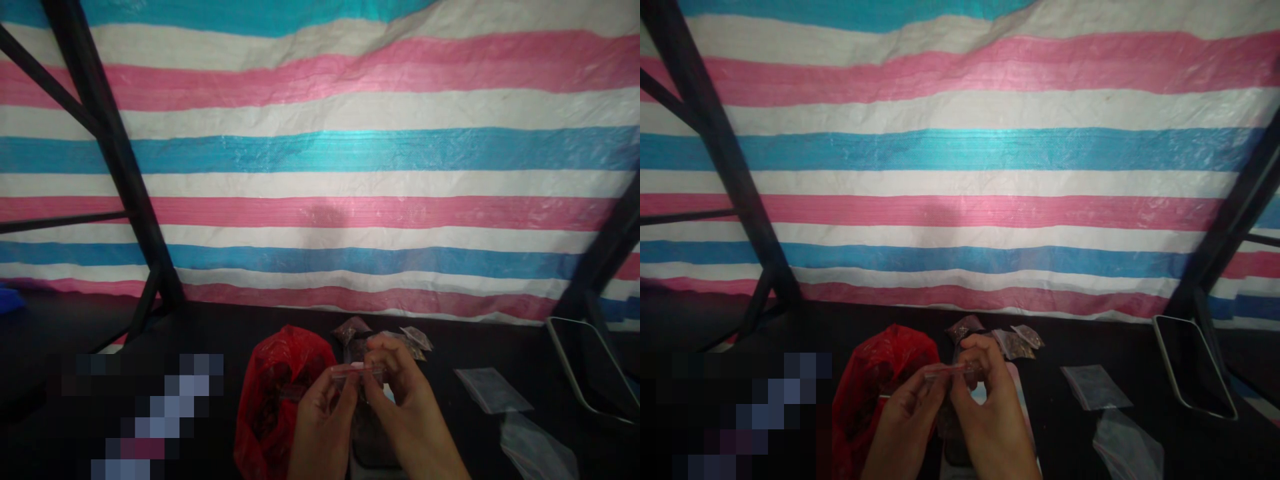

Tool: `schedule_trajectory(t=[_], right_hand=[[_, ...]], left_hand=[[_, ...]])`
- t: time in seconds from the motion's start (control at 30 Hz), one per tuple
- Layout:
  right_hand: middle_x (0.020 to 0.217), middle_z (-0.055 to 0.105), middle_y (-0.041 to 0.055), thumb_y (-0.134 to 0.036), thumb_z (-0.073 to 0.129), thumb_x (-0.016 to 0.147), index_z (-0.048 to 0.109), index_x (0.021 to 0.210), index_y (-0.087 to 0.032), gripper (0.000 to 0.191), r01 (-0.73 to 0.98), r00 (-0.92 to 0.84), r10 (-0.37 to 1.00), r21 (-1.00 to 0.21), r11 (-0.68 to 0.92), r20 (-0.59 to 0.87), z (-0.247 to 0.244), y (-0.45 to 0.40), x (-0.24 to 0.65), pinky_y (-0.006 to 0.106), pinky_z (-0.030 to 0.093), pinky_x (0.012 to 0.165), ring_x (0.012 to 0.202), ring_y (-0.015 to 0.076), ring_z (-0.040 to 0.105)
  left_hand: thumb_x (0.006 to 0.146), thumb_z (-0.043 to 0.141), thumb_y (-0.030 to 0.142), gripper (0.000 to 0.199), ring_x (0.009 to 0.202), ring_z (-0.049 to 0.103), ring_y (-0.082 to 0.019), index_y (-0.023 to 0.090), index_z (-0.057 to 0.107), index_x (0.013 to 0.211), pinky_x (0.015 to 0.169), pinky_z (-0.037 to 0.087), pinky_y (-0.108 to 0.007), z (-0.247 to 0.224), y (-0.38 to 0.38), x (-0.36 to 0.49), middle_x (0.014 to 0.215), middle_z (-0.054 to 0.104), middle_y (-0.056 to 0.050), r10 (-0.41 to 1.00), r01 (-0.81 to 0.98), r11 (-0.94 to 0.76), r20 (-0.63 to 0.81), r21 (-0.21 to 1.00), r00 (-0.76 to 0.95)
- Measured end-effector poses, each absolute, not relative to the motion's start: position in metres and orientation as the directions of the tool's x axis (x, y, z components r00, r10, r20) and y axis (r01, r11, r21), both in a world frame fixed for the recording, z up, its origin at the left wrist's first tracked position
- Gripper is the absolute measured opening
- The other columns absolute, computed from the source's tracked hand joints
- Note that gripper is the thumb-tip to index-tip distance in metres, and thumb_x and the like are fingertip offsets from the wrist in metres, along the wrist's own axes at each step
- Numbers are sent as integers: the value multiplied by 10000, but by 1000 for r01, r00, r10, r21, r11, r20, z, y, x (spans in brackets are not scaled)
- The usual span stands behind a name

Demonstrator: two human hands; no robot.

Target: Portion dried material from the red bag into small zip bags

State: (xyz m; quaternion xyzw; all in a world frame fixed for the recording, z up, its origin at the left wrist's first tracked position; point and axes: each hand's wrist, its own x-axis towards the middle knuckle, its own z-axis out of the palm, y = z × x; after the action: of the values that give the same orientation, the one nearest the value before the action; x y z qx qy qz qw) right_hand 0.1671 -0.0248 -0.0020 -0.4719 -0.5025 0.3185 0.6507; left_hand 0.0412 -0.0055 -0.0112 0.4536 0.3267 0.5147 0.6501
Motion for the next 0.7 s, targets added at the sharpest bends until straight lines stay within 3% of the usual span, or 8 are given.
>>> schedule_trajectory(t=[0.13, 0.33, 0.57, 0.63, 0.7], right_hand=[[919, 685, -17, -339, 748, 894, 603, 1227, -296, 365, 18, 229, 915, -941, 338, 333, -5, -25, 169, 274, 556, 775, 824, 171, 665], [846, 648, -28, -314, 742, 866, 628, 1097, -279, 260, 67, 237, 913, -943, 325, 332, 0, -27, 166, 263, 520, 725, 779, 166, 618], [812, 696, -26, -344, 795, 787, 603, 1049, -267, 334, 31, 195, 942, -961, 274, 275, 11, -32, 173, 271, 504, 694, 744, 174, 673], [787, 703, -35, -347, 820, 770, 589, 1034, -269, 359, -23, 179, 948, -962, 272, 264, 15, -33, 181, 260, 501, 676, 728, 169, 682], [777, 711, -36, -374, 836, 761, 586, 1019, -269, 375, -53, 207, 946, -962, 267, 251, 15, -32, 192, 260, 509, 670, 724, 171, 693]], left_hand=[[804, 854, 568, 428, 1002, 780, -286, 192, 818, 1005, 956, 599, -391, -13, -7, 41, 1064, 839, -116, 968, -374, 50, 48, 926, 248], [831, 819, 580, 421, 918, 773, -266, 190, 814, 989, 855, 593, -337, -14, -8, 40, 995, 837, -107, 977, -308, 19, 47, 951, 207], [814, 839, 535, 355, 714, 709, -201, 185, 809, 766, 711, 574, -275, -20, -7, 36, 683, 746, -18, 980, -233, -13, 59, 972, 191], [821, 823, 565, 380, 759, 736, -223, 186, 821, 790, 721, 594, -293, -23, -6, 39, 746, 788, -37, 970, -231, 9, 48, 973, 239], [853, 787, 588, 409, 950, 776, -264, 198, 851, 958, 851, 620, -331, -23, -5, 41, 983, 848, -81, 972, -242, 28, 30, 970, 235]])
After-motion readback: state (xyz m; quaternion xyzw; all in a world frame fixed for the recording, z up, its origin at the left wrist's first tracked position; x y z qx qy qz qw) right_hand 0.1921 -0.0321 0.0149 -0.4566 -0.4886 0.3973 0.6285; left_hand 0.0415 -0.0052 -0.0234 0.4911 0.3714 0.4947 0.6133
